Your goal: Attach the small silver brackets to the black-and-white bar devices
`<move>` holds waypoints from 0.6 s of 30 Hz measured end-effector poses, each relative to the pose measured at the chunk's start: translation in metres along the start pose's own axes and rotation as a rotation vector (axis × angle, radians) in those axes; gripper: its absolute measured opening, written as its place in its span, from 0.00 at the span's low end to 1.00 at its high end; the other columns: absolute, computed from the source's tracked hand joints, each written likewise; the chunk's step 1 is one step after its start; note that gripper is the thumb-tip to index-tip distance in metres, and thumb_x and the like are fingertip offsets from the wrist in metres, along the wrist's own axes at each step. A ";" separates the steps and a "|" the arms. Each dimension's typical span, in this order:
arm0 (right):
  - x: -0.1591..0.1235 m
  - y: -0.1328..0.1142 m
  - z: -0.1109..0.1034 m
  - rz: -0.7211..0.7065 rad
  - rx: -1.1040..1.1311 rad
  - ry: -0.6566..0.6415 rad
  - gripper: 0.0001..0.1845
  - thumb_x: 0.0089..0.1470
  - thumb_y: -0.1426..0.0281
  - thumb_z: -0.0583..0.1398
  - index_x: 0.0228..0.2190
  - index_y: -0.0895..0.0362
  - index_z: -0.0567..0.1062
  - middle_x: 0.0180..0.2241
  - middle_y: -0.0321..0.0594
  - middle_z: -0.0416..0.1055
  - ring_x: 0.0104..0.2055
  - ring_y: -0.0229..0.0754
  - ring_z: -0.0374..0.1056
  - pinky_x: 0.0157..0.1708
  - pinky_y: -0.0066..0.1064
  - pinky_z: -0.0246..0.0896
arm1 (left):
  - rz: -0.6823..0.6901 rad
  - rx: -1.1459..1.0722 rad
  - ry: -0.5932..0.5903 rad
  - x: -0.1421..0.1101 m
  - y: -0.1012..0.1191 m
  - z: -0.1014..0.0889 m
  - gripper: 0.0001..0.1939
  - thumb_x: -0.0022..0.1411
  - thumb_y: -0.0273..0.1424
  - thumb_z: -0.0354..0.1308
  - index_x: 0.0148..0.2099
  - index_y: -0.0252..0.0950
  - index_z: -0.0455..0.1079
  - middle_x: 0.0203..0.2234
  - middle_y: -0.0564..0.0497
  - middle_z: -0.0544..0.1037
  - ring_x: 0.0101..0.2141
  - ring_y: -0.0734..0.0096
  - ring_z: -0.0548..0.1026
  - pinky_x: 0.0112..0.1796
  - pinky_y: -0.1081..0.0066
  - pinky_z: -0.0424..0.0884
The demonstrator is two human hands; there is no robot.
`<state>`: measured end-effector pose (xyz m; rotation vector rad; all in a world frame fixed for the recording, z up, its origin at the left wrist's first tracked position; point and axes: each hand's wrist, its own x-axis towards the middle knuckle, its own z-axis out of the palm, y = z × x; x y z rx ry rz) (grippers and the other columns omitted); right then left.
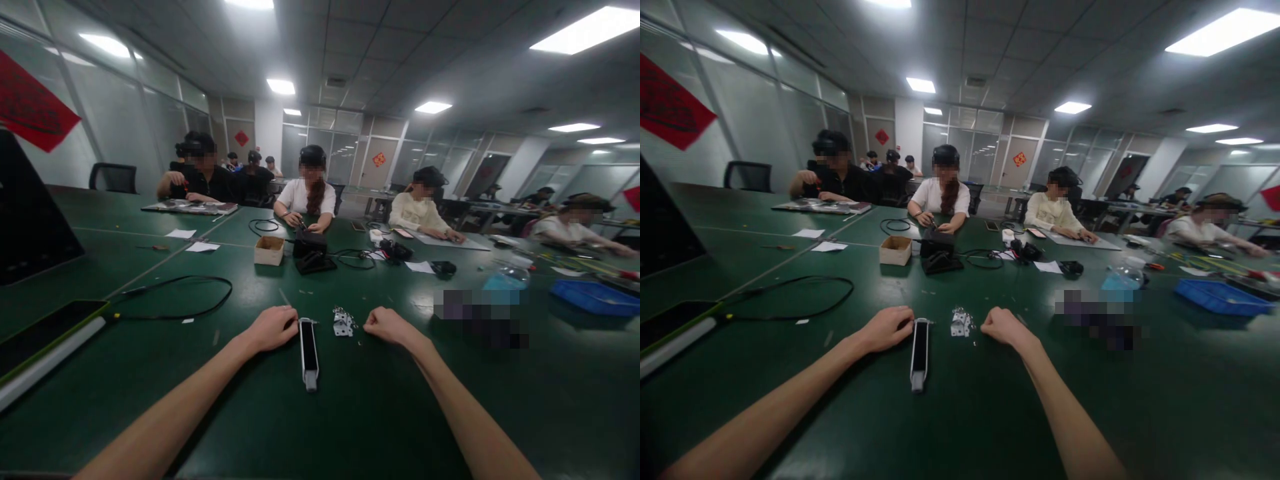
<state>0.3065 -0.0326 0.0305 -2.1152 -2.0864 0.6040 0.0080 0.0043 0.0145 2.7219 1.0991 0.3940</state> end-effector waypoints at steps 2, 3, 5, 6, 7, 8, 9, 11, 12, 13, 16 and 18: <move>-0.001 -0.001 0.002 0.003 0.004 0.001 0.10 0.49 0.71 0.57 0.25 0.60 0.77 0.27 0.40 0.76 0.28 0.37 0.70 0.25 0.24 0.56 | -0.004 0.004 -0.012 0.001 0.000 -0.002 0.12 0.63 0.32 0.44 0.35 0.35 0.68 0.31 0.48 0.74 0.32 0.66 0.72 0.34 0.70 0.66; -0.002 -0.002 0.002 -0.004 0.006 0.008 0.10 0.49 0.71 0.57 0.24 0.60 0.77 0.26 0.40 0.75 0.28 0.37 0.70 0.25 0.24 0.56 | -0.006 0.010 -0.015 0.001 0.000 -0.002 0.12 0.64 0.32 0.44 0.35 0.35 0.68 0.31 0.48 0.74 0.32 0.65 0.73 0.34 0.69 0.66; -0.003 -0.004 0.003 -0.029 0.010 0.036 0.09 0.48 0.72 0.57 0.24 0.60 0.77 0.26 0.40 0.75 0.28 0.37 0.70 0.26 0.24 0.56 | -0.005 0.014 -0.020 0.002 0.001 -0.004 0.13 0.64 0.32 0.43 0.35 0.35 0.68 0.31 0.48 0.74 0.32 0.65 0.73 0.34 0.69 0.66; -0.004 -0.006 0.003 -0.046 0.014 0.054 0.07 0.48 0.73 0.58 0.25 0.60 0.77 0.26 0.39 0.75 0.29 0.37 0.70 0.27 0.24 0.57 | -0.004 0.011 -0.025 0.002 0.001 -0.004 0.13 0.64 0.32 0.43 0.35 0.35 0.68 0.31 0.48 0.74 0.32 0.65 0.72 0.34 0.69 0.66; -0.004 -0.007 0.003 -0.062 0.018 0.074 0.07 0.47 0.74 0.58 0.27 0.60 0.77 0.27 0.39 0.75 0.30 0.37 0.70 0.28 0.24 0.58 | -0.003 0.006 -0.031 0.002 0.001 -0.005 0.13 0.64 0.32 0.43 0.35 0.35 0.68 0.31 0.48 0.74 0.32 0.65 0.72 0.34 0.69 0.66; -0.004 -0.009 0.004 -0.077 0.022 0.092 0.07 0.47 0.74 0.58 0.29 0.60 0.77 0.28 0.39 0.75 0.31 0.37 0.70 0.30 0.24 0.59 | -0.002 0.001 -0.035 0.002 0.002 -0.005 0.13 0.65 0.33 0.43 0.35 0.35 0.68 0.31 0.48 0.74 0.32 0.66 0.72 0.34 0.69 0.66; -0.004 -0.011 0.005 -0.088 0.027 0.108 0.09 0.48 0.75 0.58 0.32 0.60 0.76 0.29 0.39 0.75 0.32 0.37 0.70 0.31 0.25 0.60 | 0.002 -0.001 -0.038 0.002 0.003 -0.005 0.13 0.65 0.33 0.43 0.36 0.35 0.68 0.31 0.48 0.74 0.32 0.66 0.72 0.35 0.69 0.66; -0.005 -0.018 0.008 -0.132 0.045 0.180 0.12 0.52 0.74 0.56 0.38 0.60 0.75 0.32 0.40 0.75 0.34 0.37 0.70 0.35 0.26 0.62 | 0.017 0.003 -0.037 0.002 0.004 -0.004 0.13 0.65 0.33 0.43 0.36 0.35 0.67 0.31 0.47 0.74 0.32 0.66 0.72 0.35 0.69 0.66; -0.006 -0.023 0.011 -0.181 0.059 0.235 0.12 0.54 0.73 0.55 0.40 0.60 0.74 0.34 0.41 0.74 0.36 0.38 0.69 0.37 0.28 0.63 | 0.029 0.005 -0.036 0.002 0.004 -0.003 0.13 0.65 0.32 0.42 0.36 0.35 0.67 0.31 0.47 0.74 0.32 0.66 0.72 0.35 0.69 0.66; -0.007 -0.028 0.015 -0.252 0.076 0.295 0.12 0.57 0.73 0.54 0.41 0.60 0.74 0.36 0.42 0.74 0.38 0.39 0.69 0.40 0.29 0.63 | 0.044 0.004 -0.035 0.003 0.005 -0.002 0.13 0.65 0.32 0.42 0.36 0.35 0.67 0.31 0.47 0.74 0.32 0.66 0.72 0.34 0.69 0.66; -0.012 -0.045 0.028 -0.493 0.112 0.416 0.12 0.59 0.74 0.53 0.40 0.60 0.75 0.39 0.46 0.72 0.42 0.41 0.68 0.44 0.34 0.64 | 0.086 -0.001 -0.032 0.003 0.005 0.001 0.13 0.65 0.32 0.42 0.35 0.35 0.67 0.31 0.48 0.73 0.31 0.66 0.72 0.34 0.70 0.66; -0.014 -0.054 0.036 -0.576 0.114 0.419 0.12 0.59 0.75 0.52 0.40 0.60 0.75 0.40 0.46 0.71 0.43 0.41 0.68 0.45 0.34 0.65 | 0.116 0.002 -0.036 0.003 0.004 0.002 0.12 0.65 0.32 0.43 0.35 0.35 0.66 0.30 0.48 0.73 0.31 0.66 0.72 0.34 0.69 0.66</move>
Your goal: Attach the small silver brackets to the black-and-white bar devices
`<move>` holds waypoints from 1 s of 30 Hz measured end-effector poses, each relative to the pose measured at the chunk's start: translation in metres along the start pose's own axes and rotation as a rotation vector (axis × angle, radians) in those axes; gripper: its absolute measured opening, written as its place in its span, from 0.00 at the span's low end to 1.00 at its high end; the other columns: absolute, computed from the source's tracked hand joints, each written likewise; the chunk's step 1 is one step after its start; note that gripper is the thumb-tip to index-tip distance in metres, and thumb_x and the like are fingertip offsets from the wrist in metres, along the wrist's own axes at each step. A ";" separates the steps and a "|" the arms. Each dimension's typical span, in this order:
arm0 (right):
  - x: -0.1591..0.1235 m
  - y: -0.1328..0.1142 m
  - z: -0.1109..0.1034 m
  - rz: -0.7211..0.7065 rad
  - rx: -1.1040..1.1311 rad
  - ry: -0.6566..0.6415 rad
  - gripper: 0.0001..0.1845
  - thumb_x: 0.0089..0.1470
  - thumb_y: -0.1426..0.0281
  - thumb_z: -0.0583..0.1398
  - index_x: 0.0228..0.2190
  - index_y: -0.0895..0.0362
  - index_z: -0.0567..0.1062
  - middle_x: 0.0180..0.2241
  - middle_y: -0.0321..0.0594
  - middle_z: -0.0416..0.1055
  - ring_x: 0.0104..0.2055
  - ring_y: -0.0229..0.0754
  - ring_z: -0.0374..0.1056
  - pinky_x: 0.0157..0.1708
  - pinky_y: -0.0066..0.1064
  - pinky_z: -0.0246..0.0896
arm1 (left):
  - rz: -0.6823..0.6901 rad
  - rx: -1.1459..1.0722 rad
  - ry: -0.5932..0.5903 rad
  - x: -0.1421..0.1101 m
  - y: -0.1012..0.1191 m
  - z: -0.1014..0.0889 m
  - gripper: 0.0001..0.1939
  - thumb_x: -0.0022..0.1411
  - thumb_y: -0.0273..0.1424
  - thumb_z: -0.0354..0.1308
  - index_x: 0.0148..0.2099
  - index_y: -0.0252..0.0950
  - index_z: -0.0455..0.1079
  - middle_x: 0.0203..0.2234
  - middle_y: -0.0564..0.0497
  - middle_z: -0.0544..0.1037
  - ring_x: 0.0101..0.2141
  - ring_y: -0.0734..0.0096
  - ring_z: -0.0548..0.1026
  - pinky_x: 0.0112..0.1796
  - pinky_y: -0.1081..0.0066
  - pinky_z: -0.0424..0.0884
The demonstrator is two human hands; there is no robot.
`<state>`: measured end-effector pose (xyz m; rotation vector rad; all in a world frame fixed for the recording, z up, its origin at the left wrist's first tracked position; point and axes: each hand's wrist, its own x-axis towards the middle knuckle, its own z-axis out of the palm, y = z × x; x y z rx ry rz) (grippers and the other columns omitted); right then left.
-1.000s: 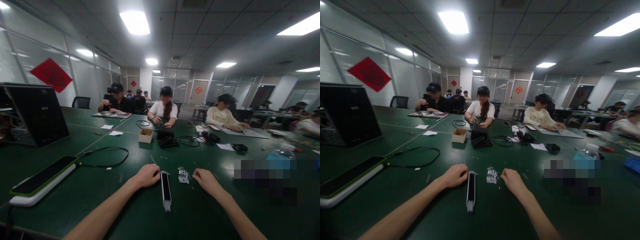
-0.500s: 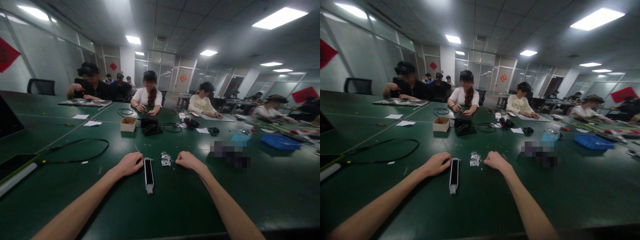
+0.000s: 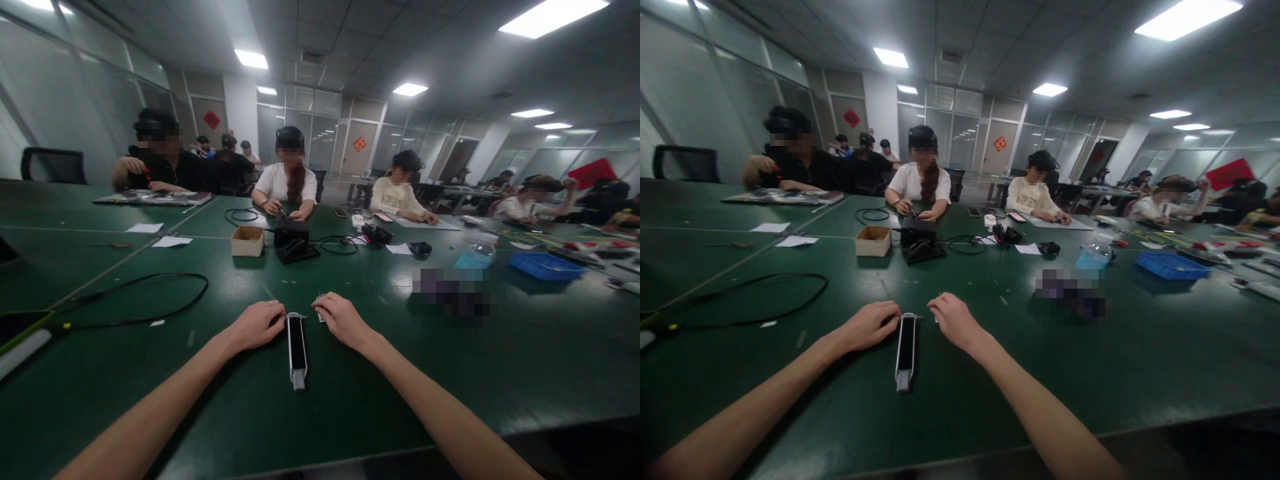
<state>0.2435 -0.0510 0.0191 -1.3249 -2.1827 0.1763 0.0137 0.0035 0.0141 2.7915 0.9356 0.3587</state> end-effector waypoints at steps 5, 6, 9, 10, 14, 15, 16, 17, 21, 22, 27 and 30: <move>-0.004 -0.007 0.011 -0.048 -0.009 -0.037 0.12 0.60 0.75 0.52 0.42 0.59 0.74 0.40 0.45 0.71 0.42 0.41 0.67 0.44 0.36 0.66 | 0.074 0.013 -0.031 -0.001 0.002 -0.002 0.12 0.65 0.31 0.43 0.36 0.35 0.66 0.30 0.48 0.72 0.31 0.67 0.71 0.35 0.70 0.65; -0.005 -0.007 0.012 -0.051 -0.014 -0.047 0.12 0.59 0.76 0.52 0.41 0.59 0.73 0.40 0.46 0.71 0.41 0.41 0.67 0.44 0.36 0.66 | 0.084 0.014 -0.036 -0.001 0.003 -0.003 0.12 0.65 0.31 0.43 0.36 0.35 0.66 0.30 0.49 0.72 0.31 0.68 0.71 0.34 0.70 0.65; -0.006 -0.006 0.012 -0.052 -0.006 -0.075 0.12 0.59 0.76 0.52 0.41 0.59 0.73 0.40 0.45 0.70 0.41 0.41 0.67 0.44 0.35 0.66 | 0.100 0.028 -0.042 -0.002 0.006 -0.005 0.12 0.65 0.31 0.43 0.36 0.35 0.67 0.30 0.49 0.72 0.30 0.69 0.71 0.33 0.70 0.65; -0.007 -0.007 0.011 -0.055 0.005 -0.081 0.12 0.59 0.75 0.52 0.41 0.59 0.74 0.40 0.45 0.70 0.41 0.40 0.67 0.44 0.35 0.66 | 0.101 0.038 -0.043 -0.002 0.007 -0.006 0.12 0.65 0.31 0.44 0.36 0.35 0.67 0.30 0.49 0.73 0.30 0.69 0.71 0.33 0.70 0.65; -0.007 -0.009 0.006 -0.067 0.025 -0.099 0.12 0.60 0.75 0.52 0.41 0.60 0.74 0.39 0.45 0.71 0.41 0.40 0.67 0.44 0.34 0.65 | 0.108 0.106 -0.051 -0.001 0.009 -0.009 0.11 0.65 0.30 0.45 0.35 0.35 0.68 0.30 0.49 0.73 0.29 0.68 0.71 0.33 0.71 0.64; -0.007 -0.010 0.005 -0.064 0.020 -0.109 0.12 0.59 0.75 0.52 0.41 0.60 0.74 0.39 0.45 0.71 0.41 0.40 0.67 0.44 0.34 0.65 | 0.112 0.122 -0.053 0.000 0.010 -0.009 0.11 0.65 0.30 0.45 0.35 0.35 0.68 0.30 0.49 0.73 0.29 0.68 0.71 0.32 0.71 0.64; -0.007 -0.011 0.004 -0.059 0.014 -0.122 0.12 0.59 0.75 0.53 0.41 0.60 0.74 0.39 0.45 0.71 0.41 0.40 0.67 0.44 0.33 0.65 | 0.115 0.135 -0.054 0.000 0.010 -0.009 0.12 0.64 0.30 0.45 0.35 0.35 0.68 0.29 0.49 0.73 0.29 0.68 0.72 0.32 0.71 0.64; -0.007 -0.011 0.002 -0.054 0.010 -0.136 0.12 0.59 0.75 0.53 0.41 0.60 0.75 0.39 0.45 0.72 0.41 0.40 0.67 0.44 0.33 0.65 | 0.118 0.142 -0.054 0.000 0.010 -0.009 0.12 0.64 0.30 0.45 0.35 0.35 0.69 0.29 0.49 0.73 0.29 0.68 0.72 0.32 0.71 0.64; -0.008 -0.012 0.000 -0.039 0.019 -0.177 0.12 0.58 0.76 0.55 0.42 0.61 0.75 0.39 0.45 0.72 0.41 0.40 0.68 0.43 0.32 0.65 | 0.121 0.146 -0.049 0.000 0.010 -0.010 0.12 0.64 0.30 0.45 0.35 0.35 0.69 0.29 0.49 0.74 0.28 0.69 0.71 0.32 0.71 0.64; -0.008 -0.011 0.000 -0.036 0.026 -0.177 0.11 0.58 0.75 0.55 0.42 0.61 0.75 0.39 0.44 0.72 0.41 0.39 0.68 0.43 0.32 0.65 | 0.122 0.145 -0.047 0.000 0.010 -0.010 0.12 0.64 0.30 0.46 0.35 0.35 0.69 0.29 0.49 0.74 0.29 0.69 0.72 0.32 0.71 0.64; -0.007 -0.007 0.002 -0.055 0.019 -0.174 0.10 0.58 0.74 0.56 0.41 0.60 0.75 0.38 0.44 0.73 0.40 0.39 0.68 0.43 0.32 0.65 | 0.138 0.157 -0.042 0.000 0.009 -0.009 0.11 0.64 0.30 0.46 0.34 0.35 0.69 0.29 0.49 0.74 0.29 0.69 0.72 0.32 0.71 0.64; -0.007 -0.005 0.006 -0.072 -0.006 -0.167 0.10 0.59 0.73 0.56 0.40 0.61 0.75 0.37 0.44 0.74 0.40 0.40 0.69 0.43 0.33 0.65 | 0.152 0.164 -0.027 0.000 0.007 -0.007 0.11 0.63 0.29 0.46 0.34 0.35 0.69 0.28 0.49 0.74 0.28 0.69 0.71 0.32 0.71 0.64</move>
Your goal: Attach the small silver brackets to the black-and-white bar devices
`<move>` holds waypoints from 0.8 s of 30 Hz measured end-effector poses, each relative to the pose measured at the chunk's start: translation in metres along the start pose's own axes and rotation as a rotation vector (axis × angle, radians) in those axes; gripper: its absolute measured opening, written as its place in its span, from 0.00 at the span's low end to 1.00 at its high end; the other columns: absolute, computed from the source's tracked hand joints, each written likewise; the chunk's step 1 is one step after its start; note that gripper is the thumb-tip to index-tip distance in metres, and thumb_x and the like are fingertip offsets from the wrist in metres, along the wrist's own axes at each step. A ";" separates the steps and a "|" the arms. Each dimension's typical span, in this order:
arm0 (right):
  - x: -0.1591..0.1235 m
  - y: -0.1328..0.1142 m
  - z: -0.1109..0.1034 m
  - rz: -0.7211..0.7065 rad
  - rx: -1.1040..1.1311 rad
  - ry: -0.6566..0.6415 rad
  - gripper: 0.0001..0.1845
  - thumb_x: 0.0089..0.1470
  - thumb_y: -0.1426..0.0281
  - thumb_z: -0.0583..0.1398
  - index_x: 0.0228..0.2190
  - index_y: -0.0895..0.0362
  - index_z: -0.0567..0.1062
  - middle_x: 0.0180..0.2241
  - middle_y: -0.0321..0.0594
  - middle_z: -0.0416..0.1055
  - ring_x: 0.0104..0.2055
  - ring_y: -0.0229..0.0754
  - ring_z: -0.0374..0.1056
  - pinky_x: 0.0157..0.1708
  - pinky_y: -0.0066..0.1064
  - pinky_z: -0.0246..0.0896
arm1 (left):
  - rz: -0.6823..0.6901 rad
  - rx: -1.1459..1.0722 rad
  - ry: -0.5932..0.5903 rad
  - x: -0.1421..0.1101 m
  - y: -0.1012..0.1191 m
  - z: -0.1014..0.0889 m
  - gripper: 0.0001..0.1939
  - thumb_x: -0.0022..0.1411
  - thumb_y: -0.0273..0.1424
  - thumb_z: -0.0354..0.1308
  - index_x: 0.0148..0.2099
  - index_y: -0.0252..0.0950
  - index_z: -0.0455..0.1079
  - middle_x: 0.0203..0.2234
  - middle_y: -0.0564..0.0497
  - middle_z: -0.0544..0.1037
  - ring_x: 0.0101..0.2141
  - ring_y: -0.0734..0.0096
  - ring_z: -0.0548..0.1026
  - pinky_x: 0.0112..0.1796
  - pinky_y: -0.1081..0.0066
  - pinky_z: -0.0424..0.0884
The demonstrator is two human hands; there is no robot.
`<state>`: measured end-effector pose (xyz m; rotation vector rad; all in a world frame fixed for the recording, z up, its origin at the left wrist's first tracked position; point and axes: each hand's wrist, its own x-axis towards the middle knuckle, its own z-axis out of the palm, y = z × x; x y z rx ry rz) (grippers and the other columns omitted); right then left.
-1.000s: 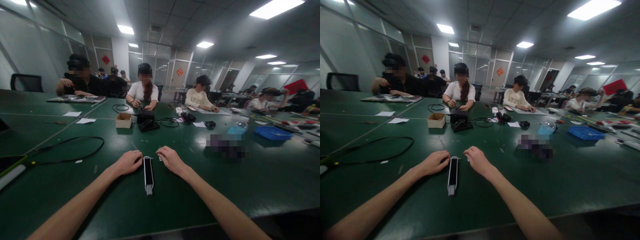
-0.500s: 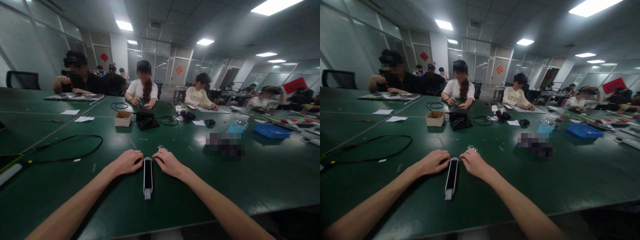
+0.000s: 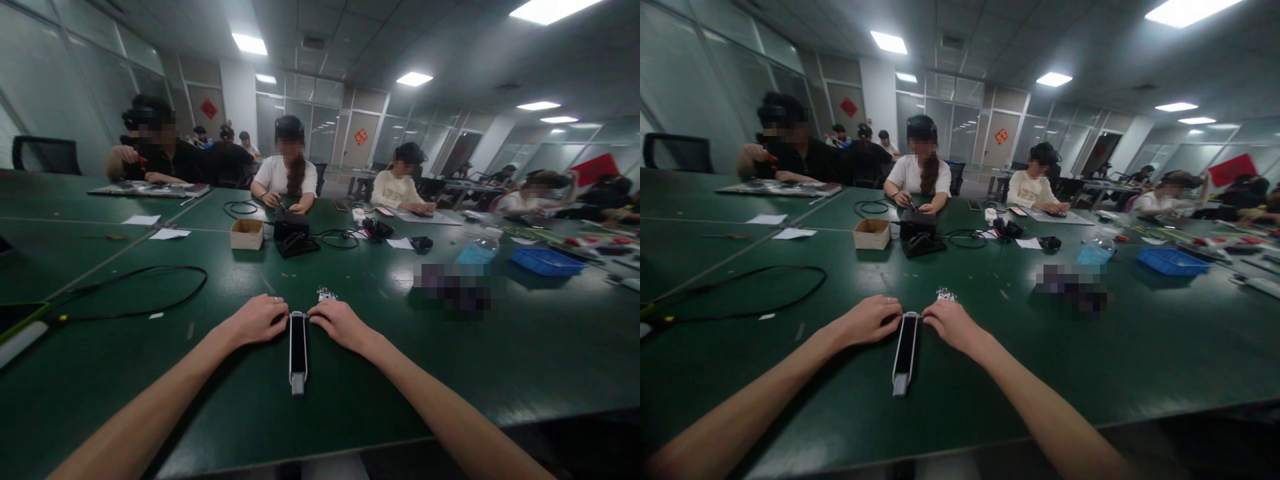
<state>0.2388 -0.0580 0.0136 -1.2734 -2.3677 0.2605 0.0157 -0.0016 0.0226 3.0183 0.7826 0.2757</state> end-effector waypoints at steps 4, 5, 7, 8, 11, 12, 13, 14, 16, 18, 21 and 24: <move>0.001 0.000 0.007 -0.024 -0.001 0.032 0.11 0.59 0.72 0.56 0.40 0.61 0.75 0.38 0.45 0.75 0.41 0.41 0.69 0.44 0.33 0.65 | 0.009 0.009 0.003 0.000 0.001 0.000 0.11 0.64 0.29 0.46 0.33 0.35 0.69 0.27 0.50 0.73 0.28 0.69 0.71 0.31 0.71 0.64; 0.001 0.000 0.008 -0.032 0.002 0.044 0.10 0.59 0.72 0.56 0.41 0.62 0.75 0.39 0.45 0.74 0.41 0.41 0.69 0.45 0.33 0.65 | 0.007 0.014 0.001 0.000 0.001 0.000 0.11 0.64 0.29 0.46 0.33 0.35 0.69 0.27 0.50 0.73 0.27 0.69 0.71 0.31 0.71 0.64; 0.001 -0.001 0.011 -0.044 0.010 0.068 0.10 0.58 0.73 0.56 0.41 0.62 0.74 0.39 0.46 0.74 0.42 0.41 0.69 0.46 0.33 0.64 | 0.004 0.020 -0.007 0.000 0.001 -0.001 0.11 0.64 0.29 0.47 0.33 0.35 0.69 0.28 0.50 0.73 0.28 0.70 0.71 0.31 0.71 0.64; 0.002 -0.001 0.011 -0.049 0.015 0.076 0.11 0.58 0.73 0.57 0.42 0.63 0.74 0.39 0.46 0.74 0.42 0.41 0.69 0.46 0.33 0.64 | 0.003 0.020 -0.011 0.000 0.001 -0.001 0.11 0.64 0.29 0.47 0.34 0.35 0.69 0.28 0.49 0.73 0.28 0.69 0.71 0.31 0.71 0.64; 0.002 -0.003 0.009 -0.054 0.024 0.077 0.11 0.58 0.73 0.57 0.43 0.62 0.73 0.40 0.45 0.74 0.42 0.41 0.69 0.46 0.33 0.64 | 0.005 0.012 -0.014 0.000 0.001 0.000 0.11 0.64 0.30 0.46 0.34 0.35 0.69 0.28 0.49 0.73 0.28 0.69 0.71 0.31 0.71 0.64; 0.002 -0.004 0.007 -0.055 0.019 0.070 0.11 0.58 0.72 0.58 0.43 0.61 0.72 0.40 0.45 0.74 0.42 0.41 0.69 0.46 0.34 0.64 | 0.007 0.010 -0.010 0.000 0.000 0.000 0.11 0.64 0.30 0.46 0.34 0.35 0.69 0.28 0.50 0.73 0.28 0.69 0.71 0.31 0.70 0.64; 0.002 -0.004 0.005 -0.055 0.008 0.062 0.11 0.57 0.72 0.58 0.43 0.61 0.72 0.40 0.45 0.74 0.42 0.41 0.69 0.45 0.34 0.64 | 0.008 0.009 -0.003 0.000 0.000 0.000 0.11 0.64 0.30 0.46 0.34 0.35 0.69 0.28 0.50 0.73 0.27 0.70 0.71 0.31 0.70 0.64; 0.002 -0.004 0.003 -0.055 -0.008 0.054 0.11 0.57 0.72 0.58 0.43 0.61 0.72 0.40 0.45 0.74 0.42 0.41 0.69 0.45 0.34 0.64 | 0.011 0.008 0.001 0.000 0.000 0.000 0.12 0.64 0.30 0.46 0.34 0.35 0.69 0.28 0.50 0.73 0.27 0.70 0.70 0.31 0.70 0.64; 0.002 -0.004 0.001 -0.055 -0.053 0.048 0.11 0.56 0.71 0.59 0.42 0.61 0.72 0.39 0.45 0.74 0.41 0.42 0.68 0.44 0.35 0.64 | 0.014 0.007 0.003 0.001 0.000 -0.001 0.12 0.64 0.30 0.45 0.33 0.35 0.69 0.27 0.50 0.73 0.27 0.70 0.70 0.31 0.70 0.64; 0.001 -0.003 0.000 -0.057 -0.100 0.054 0.10 0.56 0.70 0.59 0.40 0.60 0.73 0.38 0.44 0.74 0.41 0.42 0.68 0.43 0.35 0.63 | 0.012 0.010 0.000 0.001 0.001 -0.002 0.12 0.64 0.30 0.45 0.33 0.35 0.69 0.27 0.50 0.73 0.27 0.69 0.70 0.31 0.70 0.64; 0.001 -0.002 0.001 -0.073 -0.139 0.063 0.07 0.58 0.70 0.57 0.37 0.58 0.74 0.36 0.43 0.74 0.40 0.42 0.67 0.42 0.35 0.61 | 0.011 0.017 0.002 0.001 0.002 -0.003 0.11 0.64 0.30 0.46 0.33 0.35 0.68 0.27 0.50 0.73 0.28 0.69 0.71 0.32 0.70 0.64; 0.001 0.000 0.000 -0.094 -0.161 0.070 0.09 0.59 0.68 0.56 0.37 0.58 0.74 0.36 0.43 0.74 0.39 0.42 0.66 0.40 0.34 0.60 | 0.009 0.023 0.002 0.000 0.002 -0.002 0.11 0.63 0.29 0.47 0.33 0.35 0.68 0.27 0.50 0.73 0.28 0.69 0.71 0.32 0.70 0.63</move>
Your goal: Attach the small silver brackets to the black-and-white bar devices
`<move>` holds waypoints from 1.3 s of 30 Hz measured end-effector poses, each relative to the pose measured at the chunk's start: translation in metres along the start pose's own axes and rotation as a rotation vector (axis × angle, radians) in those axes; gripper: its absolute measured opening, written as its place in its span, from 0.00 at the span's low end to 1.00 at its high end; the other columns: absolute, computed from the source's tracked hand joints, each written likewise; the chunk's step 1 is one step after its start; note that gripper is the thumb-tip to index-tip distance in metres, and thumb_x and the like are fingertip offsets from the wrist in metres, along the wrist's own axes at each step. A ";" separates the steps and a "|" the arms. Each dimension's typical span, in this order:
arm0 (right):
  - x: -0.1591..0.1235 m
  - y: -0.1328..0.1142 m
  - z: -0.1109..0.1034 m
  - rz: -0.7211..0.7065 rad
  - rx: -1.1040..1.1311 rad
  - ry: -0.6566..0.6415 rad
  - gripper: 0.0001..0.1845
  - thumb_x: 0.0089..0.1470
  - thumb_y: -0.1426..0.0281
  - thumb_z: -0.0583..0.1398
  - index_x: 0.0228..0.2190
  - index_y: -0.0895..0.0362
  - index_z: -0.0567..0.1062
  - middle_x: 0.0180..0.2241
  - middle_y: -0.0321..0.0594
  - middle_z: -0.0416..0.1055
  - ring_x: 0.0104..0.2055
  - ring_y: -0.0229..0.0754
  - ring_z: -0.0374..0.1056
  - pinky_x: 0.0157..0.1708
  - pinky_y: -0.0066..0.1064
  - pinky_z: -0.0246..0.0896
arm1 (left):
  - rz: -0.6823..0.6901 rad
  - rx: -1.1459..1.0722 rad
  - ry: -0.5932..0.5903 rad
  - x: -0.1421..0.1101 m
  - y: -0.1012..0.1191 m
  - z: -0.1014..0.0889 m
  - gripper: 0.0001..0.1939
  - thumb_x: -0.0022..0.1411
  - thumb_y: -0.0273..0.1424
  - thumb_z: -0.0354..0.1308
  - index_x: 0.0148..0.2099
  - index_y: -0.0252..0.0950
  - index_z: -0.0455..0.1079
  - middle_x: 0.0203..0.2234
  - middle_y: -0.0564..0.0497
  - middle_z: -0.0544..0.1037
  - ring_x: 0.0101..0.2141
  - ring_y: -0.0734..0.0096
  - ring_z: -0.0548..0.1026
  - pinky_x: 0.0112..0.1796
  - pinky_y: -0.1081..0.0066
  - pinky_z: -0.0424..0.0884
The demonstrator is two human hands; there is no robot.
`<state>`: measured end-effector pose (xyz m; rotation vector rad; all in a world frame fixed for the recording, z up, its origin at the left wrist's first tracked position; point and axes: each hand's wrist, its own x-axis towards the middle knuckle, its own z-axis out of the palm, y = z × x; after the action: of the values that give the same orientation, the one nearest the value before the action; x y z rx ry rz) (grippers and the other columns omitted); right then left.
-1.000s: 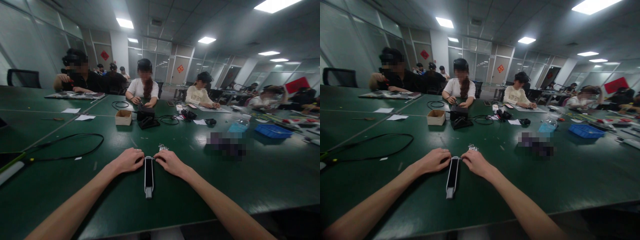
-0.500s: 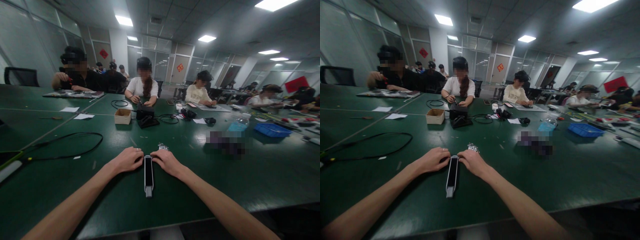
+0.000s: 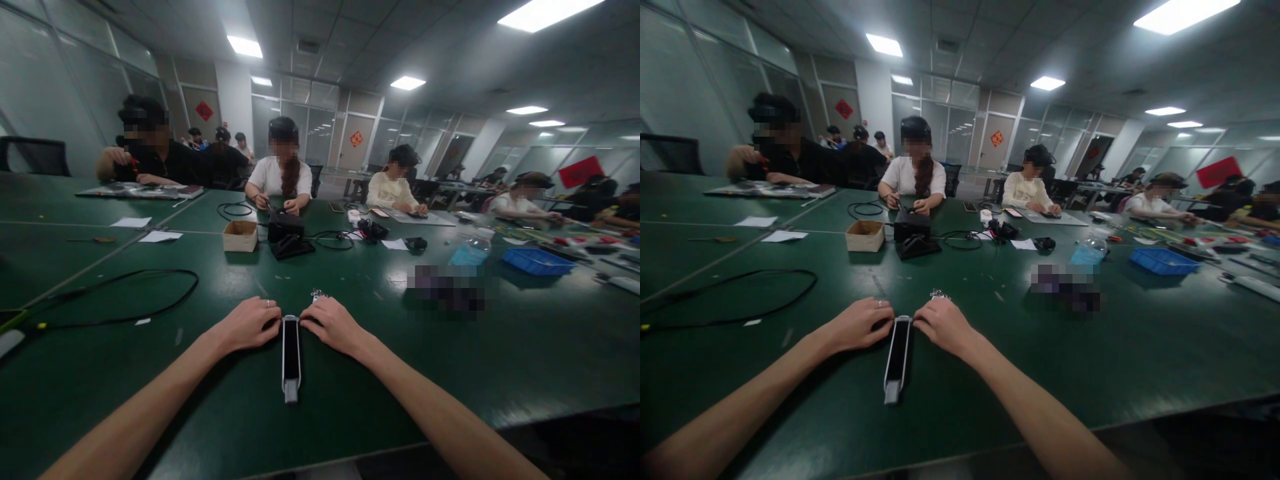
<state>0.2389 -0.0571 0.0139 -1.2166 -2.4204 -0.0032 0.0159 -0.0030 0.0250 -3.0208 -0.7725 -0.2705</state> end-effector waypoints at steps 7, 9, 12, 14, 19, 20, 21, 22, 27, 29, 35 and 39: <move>-0.009 0.028 -0.027 0.231 -0.140 -0.021 0.11 0.60 0.70 0.54 0.37 0.60 0.75 0.36 0.45 0.73 0.40 0.44 0.66 0.40 0.36 0.59 | 0.009 -0.006 -0.006 0.000 -0.001 0.000 0.11 0.64 0.29 0.46 0.33 0.35 0.69 0.27 0.50 0.73 0.28 0.69 0.71 0.33 0.69 0.64; -0.015 0.040 -0.032 0.315 -0.136 -0.108 0.10 0.59 0.69 0.56 0.38 0.59 0.75 0.36 0.45 0.73 0.40 0.45 0.66 0.40 0.37 0.60 | 0.007 -0.008 -0.002 0.000 -0.001 -0.001 0.12 0.64 0.29 0.46 0.34 0.35 0.69 0.28 0.50 0.73 0.28 0.69 0.71 0.33 0.69 0.64; -0.023 0.053 -0.034 0.343 -0.062 -0.198 0.10 0.58 0.68 0.57 0.38 0.57 0.76 0.37 0.43 0.72 0.41 0.44 0.66 0.41 0.37 0.61 | -0.016 -0.012 0.011 -0.002 -0.001 -0.003 0.11 0.63 0.31 0.47 0.35 0.35 0.69 0.29 0.49 0.73 0.28 0.69 0.70 0.33 0.69 0.64; -0.025 0.057 -0.033 0.335 -0.024 -0.213 0.10 0.58 0.69 0.56 0.38 0.56 0.76 0.38 0.42 0.72 0.41 0.43 0.66 0.42 0.37 0.61 | -0.032 -0.017 0.020 -0.004 0.000 -0.004 0.10 0.63 0.32 0.48 0.36 0.35 0.69 0.30 0.50 0.73 0.29 0.69 0.71 0.33 0.69 0.64; -0.025 0.055 -0.033 0.320 0.007 -0.216 0.11 0.58 0.70 0.55 0.39 0.56 0.76 0.39 0.43 0.72 0.41 0.43 0.67 0.43 0.38 0.61 | -0.041 -0.031 0.014 -0.005 0.000 -0.003 0.07 0.62 0.31 0.49 0.35 0.36 0.68 0.30 0.50 0.73 0.30 0.69 0.71 0.34 0.68 0.64; -0.025 0.054 -0.032 0.312 0.011 -0.212 0.11 0.58 0.70 0.55 0.39 0.56 0.76 0.38 0.43 0.72 0.41 0.43 0.67 0.44 0.38 0.61 | -0.043 -0.031 0.011 -0.005 0.000 -0.003 0.07 0.61 0.31 0.49 0.35 0.36 0.68 0.29 0.51 0.73 0.30 0.69 0.71 0.34 0.68 0.64; -0.024 0.054 -0.031 0.306 0.013 -0.206 0.11 0.58 0.70 0.55 0.39 0.56 0.76 0.38 0.43 0.72 0.41 0.43 0.67 0.44 0.38 0.61 | -0.045 -0.032 0.009 -0.004 0.000 -0.002 0.07 0.61 0.30 0.49 0.35 0.36 0.68 0.29 0.51 0.73 0.29 0.69 0.71 0.34 0.69 0.64; -0.024 0.054 -0.029 0.303 0.015 -0.200 0.11 0.57 0.70 0.55 0.39 0.56 0.76 0.38 0.43 0.72 0.42 0.43 0.67 0.44 0.38 0.61 | -0.047 -0.034 0.007 -0.004 0.001 -0.003 0.07 0.61 0.30 0.49 0.35 0.36 0.67 0.29 0.51 0.73 0.29 0.69 0.71 0.34 0.69 0.64; -0.022 0.057 -0.022 0.339 0.022 -0.182 0.09 0.57 0.70 0.56 0.36 0.57 0.76 0.36 0.43 0.71 0.39 0.42 0.68 0.42 0.36 0.62 | -0.054 -0.033 0.004 -0.002 0.004 -0.003 0.07 0.60 0.29 0.49 0.33 0.35 0.67 0.28 0.50 0.73 0.29 0.70 0.71 0.33 0.69 0.65; -0.020 0.055 -0.023 0.369 0.012 -0.195 0.09 0.56 0.70 0.56 0.34 0.58 0.76 0.35 0.43 0.71 0.36 0.41 0.68 0.39 0.34 0.63 | -0.049 -0.026 0.013 -0.002 0.003 -0.002 0.07 0.60 0.29 0.48 0.34 0.35 0.67 0.28 0.50 0.73 0.28 0.70 0.71 0.33 0.69 0.64; -0.014 0.042 -0.028 0.398 -0.086 -0.160 0.09 0.57 0.72 0.54 0.31 0.60 0.74 0.32 0.45 0.70 0.34 0.42 0.67 0.36 0.33 0.62 | -0.054 -0.026 0.027 0.000 0.003 -0.001 0.07 0.60 0.29 0.47 0.33 0.35 0.66 0.28 0.50 0.73 0.28 0.68 0.71 0.33 0.69 0.65; -0.011 0.031 -0.027 0.374 -0.092 -0.031 0.07 0.56 0.75 0.53 0.30 0.60 0.71 0.32 0.44 0.68 0.33 0.40 0.65 0.33 0.32 0.62 | -0.076 -0.017 0.031 0.001 0.006 -0.002 0.08 0.60 0.30 0.47 0.32 0.35 0.66 0.28 0.49 0.73 0.27 0.69 0.70 0.32 0.68 0.64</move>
<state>0.2784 -0.0516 0.0291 -1.7046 -2.2022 0.0156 0.0198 -0.0078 0.0269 -2.9996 -0.8881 -0.3269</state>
